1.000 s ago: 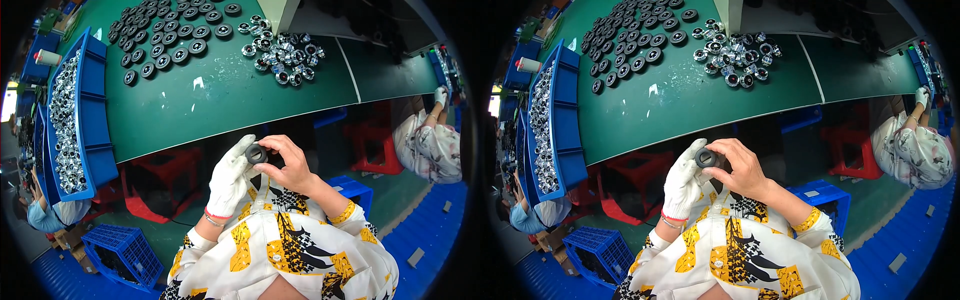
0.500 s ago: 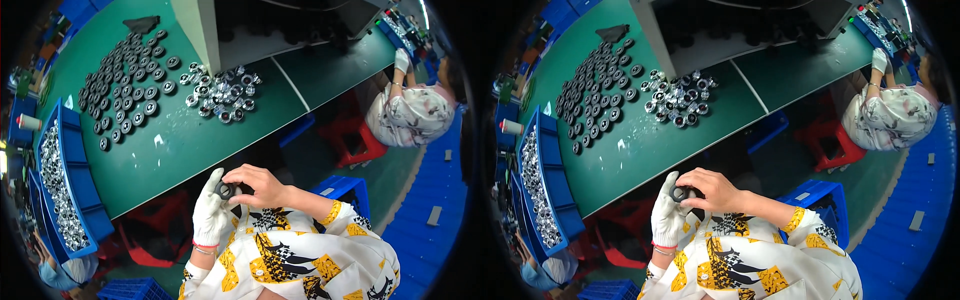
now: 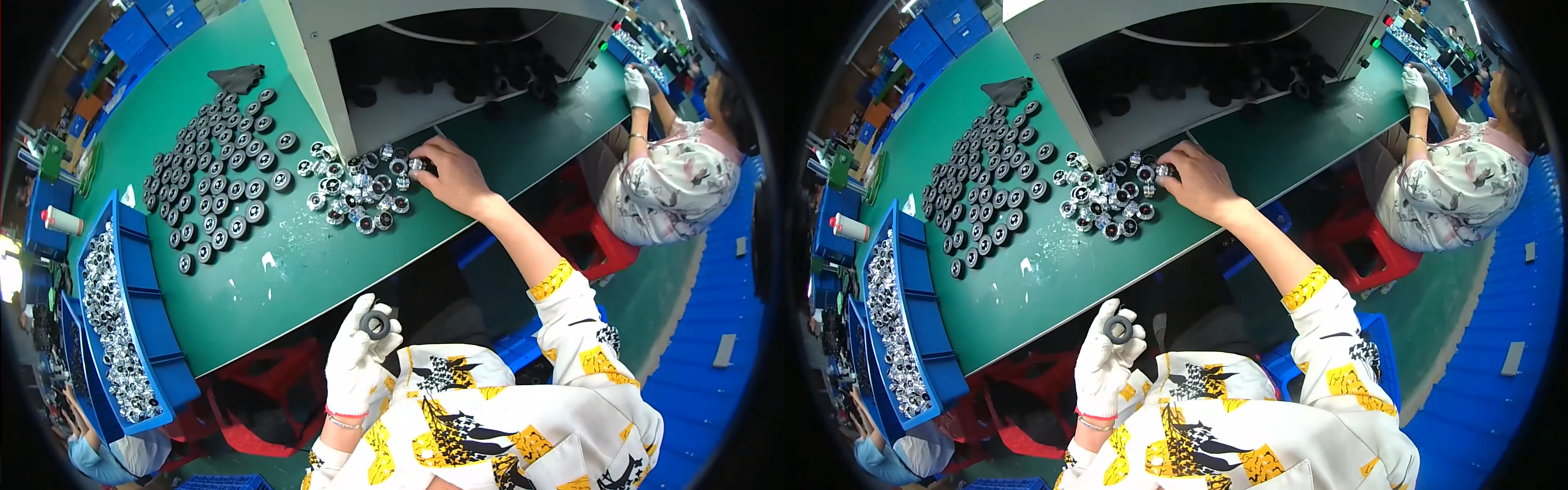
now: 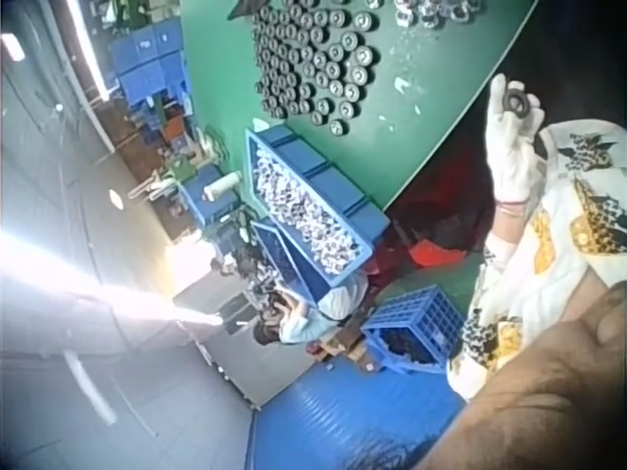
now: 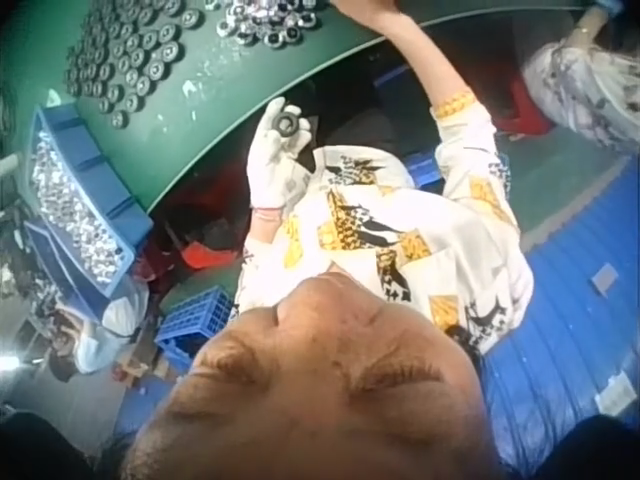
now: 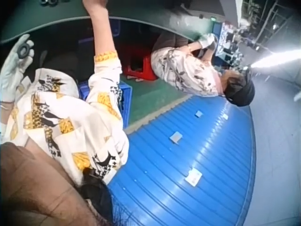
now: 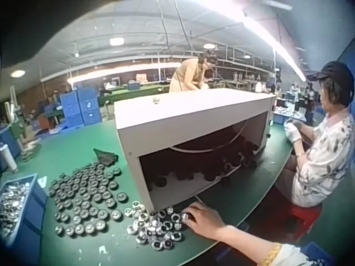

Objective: Assembling plastic wheel and gear components at a factory workbench.

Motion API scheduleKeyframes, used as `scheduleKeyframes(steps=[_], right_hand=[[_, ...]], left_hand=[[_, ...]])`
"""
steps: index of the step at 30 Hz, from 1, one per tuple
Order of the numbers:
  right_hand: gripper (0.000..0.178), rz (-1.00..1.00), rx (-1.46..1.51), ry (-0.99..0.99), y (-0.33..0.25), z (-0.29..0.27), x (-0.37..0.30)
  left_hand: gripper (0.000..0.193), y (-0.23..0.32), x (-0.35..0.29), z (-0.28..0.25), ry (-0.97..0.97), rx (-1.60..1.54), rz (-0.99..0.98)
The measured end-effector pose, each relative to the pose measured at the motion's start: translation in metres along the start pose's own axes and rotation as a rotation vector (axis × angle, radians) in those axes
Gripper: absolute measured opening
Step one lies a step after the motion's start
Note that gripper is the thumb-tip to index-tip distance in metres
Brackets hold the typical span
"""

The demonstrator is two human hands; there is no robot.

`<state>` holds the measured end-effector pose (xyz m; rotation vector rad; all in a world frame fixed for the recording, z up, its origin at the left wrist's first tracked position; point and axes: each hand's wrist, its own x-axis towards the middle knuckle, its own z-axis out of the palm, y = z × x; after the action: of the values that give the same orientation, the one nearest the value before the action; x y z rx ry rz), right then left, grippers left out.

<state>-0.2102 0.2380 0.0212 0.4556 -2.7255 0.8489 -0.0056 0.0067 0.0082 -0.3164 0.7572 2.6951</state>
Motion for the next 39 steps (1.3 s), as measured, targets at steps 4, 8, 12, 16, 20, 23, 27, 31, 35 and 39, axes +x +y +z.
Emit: scheduleKeyframes(steps=[4,8,12,16,20,23,27,31,35,39], right_hand=[[0.033,0.301,0.484,-0.103,-0.013,-0.009,-0.014],[0.03,0.443,1.149,-0.231,-0.054,-0.011,-0.06],[0.031,0.461,1.267,-0.354,-0.09,0.0,-0.114],[0.029,0.271,1.197,-0.366,-0.11,0.008,-0.134],[0.026,-0.092,0.815,-0.282,-0.122,0.016,-0.135],[0.03,-0.157,0.781,-0.209,-0.131,0.026,-0.14],[0.03,-0.1,0.746,-0.223,-0.134,0.033,-0.145],[0.024,-0.153,0.687,-0.218,-0.134,0.035,-0.147],[0.023,-0.296,0.46,-0.141,-0.136,0.039,-0.154],[0.027,-0.252,0.573,-0.233,-0.131,0.04,-0.154]], left_hand=[[0.065,0.002,-0.003,-0.005,0.006,-0.018,0.011],[0.07,0.004,-0.005,0.002,0.101,-0.049,0.035],[0.066,-0.001,-0.004,0.0,0.04,-0.089,0.0],[0.057,0.001,-0.008,-0.008,0.05,-0.19,-0.045],[0.058,-0.002,-0.016,-0.013,0.023,-0.231,0.031],[0.057,-0.003,-0.022,-0.015,0.071,-0.257,0.021],[0.056,-0.004,-0.026,-0.023,0.088,-0.173,0.011],[0.055,-0.004,-0.028,-0.024,0.114,-0.104,0.019],[0.053,-0.007,-0.03,-0.017,0.234,0.158,0.126],[0.053,-0.004,-0.031,-0.022,0.231,0.302,0.113]])
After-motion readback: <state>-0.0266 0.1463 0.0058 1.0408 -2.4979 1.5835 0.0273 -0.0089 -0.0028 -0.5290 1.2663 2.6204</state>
